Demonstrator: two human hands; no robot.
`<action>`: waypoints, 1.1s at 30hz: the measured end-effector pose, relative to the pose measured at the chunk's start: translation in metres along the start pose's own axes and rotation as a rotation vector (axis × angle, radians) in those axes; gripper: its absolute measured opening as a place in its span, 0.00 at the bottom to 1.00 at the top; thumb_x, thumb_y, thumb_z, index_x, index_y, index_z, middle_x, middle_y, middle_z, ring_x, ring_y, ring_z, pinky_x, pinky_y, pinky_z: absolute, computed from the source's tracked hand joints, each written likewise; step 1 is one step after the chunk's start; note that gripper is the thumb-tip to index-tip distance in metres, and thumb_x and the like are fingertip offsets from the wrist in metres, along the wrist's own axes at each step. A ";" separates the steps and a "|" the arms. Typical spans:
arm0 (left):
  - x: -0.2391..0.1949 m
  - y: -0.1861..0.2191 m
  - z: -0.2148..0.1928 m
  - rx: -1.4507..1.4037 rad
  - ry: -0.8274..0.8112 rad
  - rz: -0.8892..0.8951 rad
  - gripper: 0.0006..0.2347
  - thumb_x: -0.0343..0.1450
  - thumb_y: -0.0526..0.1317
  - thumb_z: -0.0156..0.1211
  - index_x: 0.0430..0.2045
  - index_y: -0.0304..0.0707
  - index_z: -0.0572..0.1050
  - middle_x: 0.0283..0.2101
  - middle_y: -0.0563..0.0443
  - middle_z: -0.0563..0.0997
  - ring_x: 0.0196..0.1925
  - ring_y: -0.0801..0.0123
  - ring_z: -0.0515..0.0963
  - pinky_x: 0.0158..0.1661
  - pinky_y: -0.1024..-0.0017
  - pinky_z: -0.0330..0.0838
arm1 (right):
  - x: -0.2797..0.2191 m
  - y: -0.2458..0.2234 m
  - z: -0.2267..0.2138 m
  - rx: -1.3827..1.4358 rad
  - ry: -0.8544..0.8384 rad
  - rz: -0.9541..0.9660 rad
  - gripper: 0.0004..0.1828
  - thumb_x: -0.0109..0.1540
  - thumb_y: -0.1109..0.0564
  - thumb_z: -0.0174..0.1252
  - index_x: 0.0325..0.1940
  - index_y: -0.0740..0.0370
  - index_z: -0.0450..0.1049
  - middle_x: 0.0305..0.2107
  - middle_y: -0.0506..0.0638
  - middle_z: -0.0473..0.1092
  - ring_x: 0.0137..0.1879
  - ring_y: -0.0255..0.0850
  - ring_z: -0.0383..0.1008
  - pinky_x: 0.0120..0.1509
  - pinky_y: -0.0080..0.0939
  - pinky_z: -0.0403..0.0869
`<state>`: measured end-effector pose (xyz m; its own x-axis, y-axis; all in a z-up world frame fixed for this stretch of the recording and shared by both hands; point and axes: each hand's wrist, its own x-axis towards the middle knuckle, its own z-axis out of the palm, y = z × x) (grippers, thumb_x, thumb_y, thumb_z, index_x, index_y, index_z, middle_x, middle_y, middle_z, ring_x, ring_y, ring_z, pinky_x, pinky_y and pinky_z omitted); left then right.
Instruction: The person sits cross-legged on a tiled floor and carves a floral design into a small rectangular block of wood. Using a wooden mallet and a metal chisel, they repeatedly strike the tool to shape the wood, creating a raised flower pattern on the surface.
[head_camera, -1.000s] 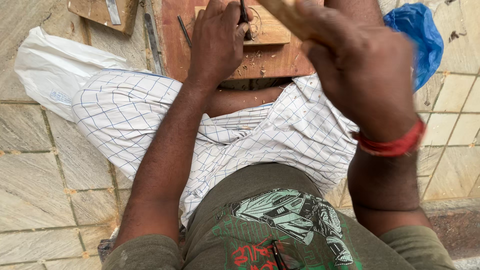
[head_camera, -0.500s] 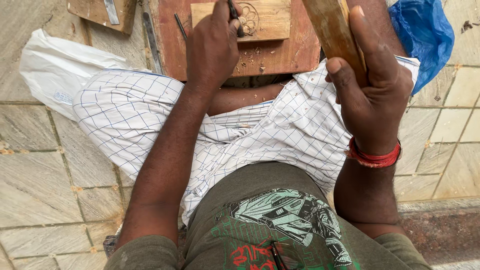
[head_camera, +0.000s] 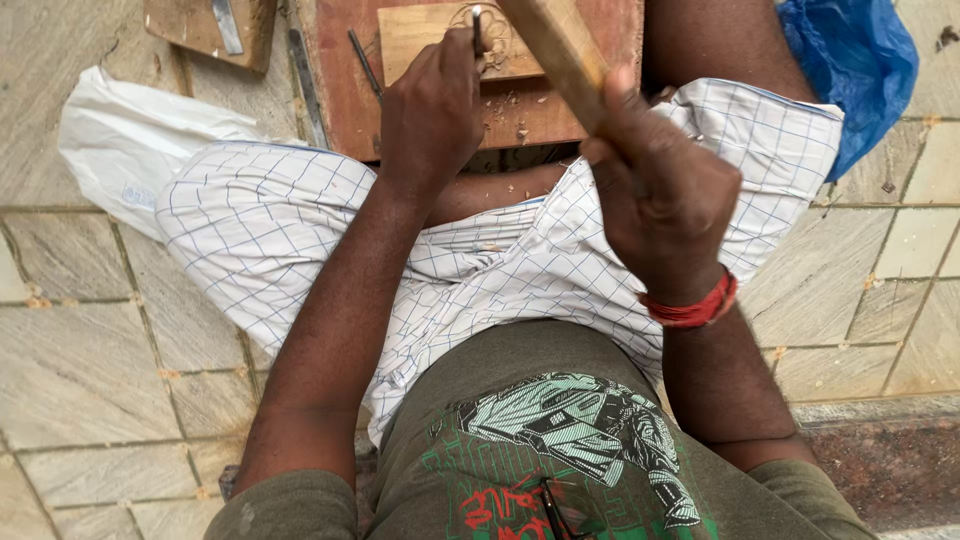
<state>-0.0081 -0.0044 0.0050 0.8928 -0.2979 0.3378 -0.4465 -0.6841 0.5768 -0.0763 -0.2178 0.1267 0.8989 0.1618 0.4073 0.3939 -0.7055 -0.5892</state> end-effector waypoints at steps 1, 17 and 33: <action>0.001 -0.001 0.000 0.010 0.014 0.018 0.09 0.77 0.31 0.58 0.48 0.34 0.64 0.29 0.48 0.76 0.31 0.60 0.80 0.26 0.62 0.74 | 0.000 0.001 -0.001 -0.065 -0.059 -0.017 0.22 0.73 0.59 0.66 0.70 0.52 0.71 0.32 0.46 0.80 0.28 0.30 0.71 0.26 0.32 0.68; -0.032 -0.014 0.012 0.227 0.048 0.311 0.05 0.79 0.32 0.57 0.47 0.37 0.70 0.54 0.42 0.79 0.59 0.55 0.82 0.53 0.67 0.87 | -0.056 0.032 -0.011 0.198 -0.009 0.271 0.25 0.77 0.57 0.61 0.76 0.59 0.62 0.49 0.56 0.79 0.44 0.33 0.82 0.45 0.31 0.80; -0.015 -0.005 0.007 -0.171 0.074 -0.127 0.06 0.79 0.37 0.61 0.45 0.40 0.71 0.40 0.49 0.84 0.39 0.71 0.87 0.34 0.74 0.84 | -0.062 0.049 -0.015 0.314 -0.010 0.360 0.26 0.77 0.52 0.60 0.77 0.59 0.61 0.37 0.51 0.79 0.31 0.28 0.77 0.31 0.27 0.76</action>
<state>-0.0191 -0.0011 -0.0079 0.9387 -0.1621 0.3042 -0.3395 -0.5880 0.7342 -0.1159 -0.2733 0.0831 0.9901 -0.0465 0.1325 0.0947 -0.4754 -0.8746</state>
